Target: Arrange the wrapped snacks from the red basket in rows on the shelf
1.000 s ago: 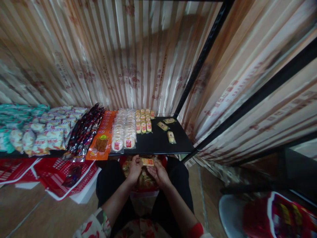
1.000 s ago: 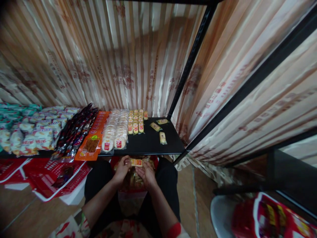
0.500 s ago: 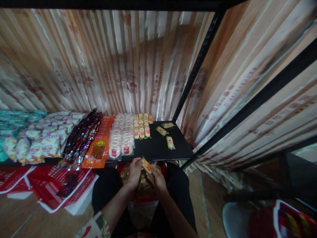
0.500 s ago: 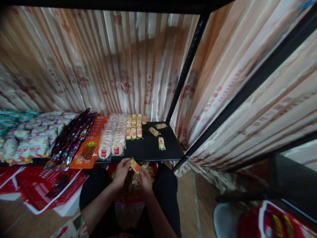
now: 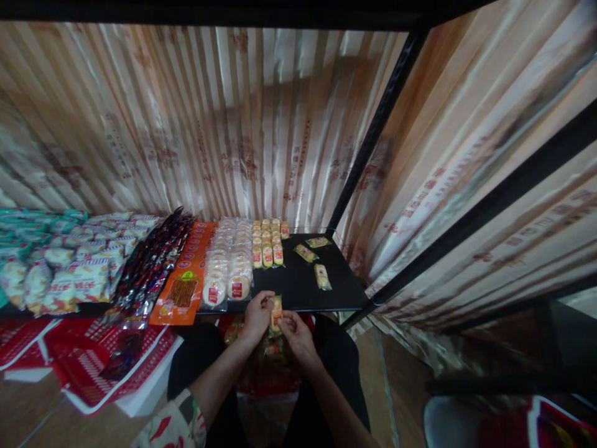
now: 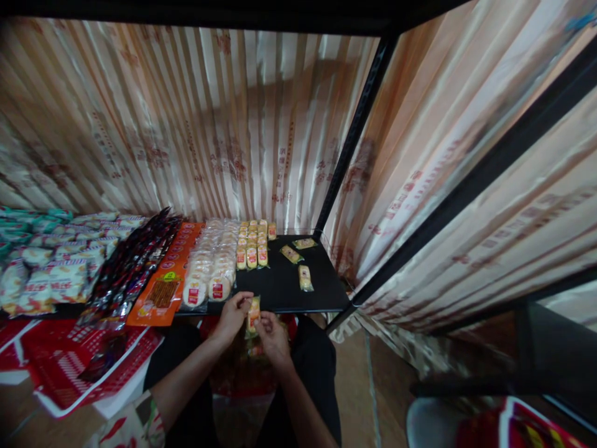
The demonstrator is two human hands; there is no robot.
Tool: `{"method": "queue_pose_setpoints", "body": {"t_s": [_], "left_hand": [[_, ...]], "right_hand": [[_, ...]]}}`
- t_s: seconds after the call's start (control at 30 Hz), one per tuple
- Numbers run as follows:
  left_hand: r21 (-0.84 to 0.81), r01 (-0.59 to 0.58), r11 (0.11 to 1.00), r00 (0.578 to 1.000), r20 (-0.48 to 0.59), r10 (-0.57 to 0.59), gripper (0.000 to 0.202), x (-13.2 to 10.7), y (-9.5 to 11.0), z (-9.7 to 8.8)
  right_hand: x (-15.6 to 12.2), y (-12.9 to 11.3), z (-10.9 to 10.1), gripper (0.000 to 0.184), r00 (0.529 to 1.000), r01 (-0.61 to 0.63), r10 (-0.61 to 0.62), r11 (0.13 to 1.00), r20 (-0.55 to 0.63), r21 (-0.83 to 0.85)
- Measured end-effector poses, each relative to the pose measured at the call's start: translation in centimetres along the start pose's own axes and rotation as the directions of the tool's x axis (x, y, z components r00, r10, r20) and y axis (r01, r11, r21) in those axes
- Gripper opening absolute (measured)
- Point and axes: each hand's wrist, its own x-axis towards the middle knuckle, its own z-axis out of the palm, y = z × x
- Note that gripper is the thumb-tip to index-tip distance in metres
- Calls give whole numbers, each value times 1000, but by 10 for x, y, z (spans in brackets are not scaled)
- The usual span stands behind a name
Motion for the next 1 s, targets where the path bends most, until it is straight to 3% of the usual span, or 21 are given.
{"method": "queue_pose_setpoints", "body": {"t_s": [0.23,0.43,0.63,1.0], "left_hand": [[-32,0,999,999,-40,-1,25,13,5,4],[-46,-33,998,994,-107,28,23,14,9,3],[139,-48,989,981,-179,73,25,8,22,-3],[117,-29,993,991,-127,44,35,27,25,4]], "right_hand": [[12,-16,3,27,989,97,-91,994,121,-43],[31,-25,8,23,991,135,-131,984,38,-119],[57,-28,15,17,982,174,-188,942,-22,-288],[87,-42,33,20,968,149,-235,822,-89,-550]]}}
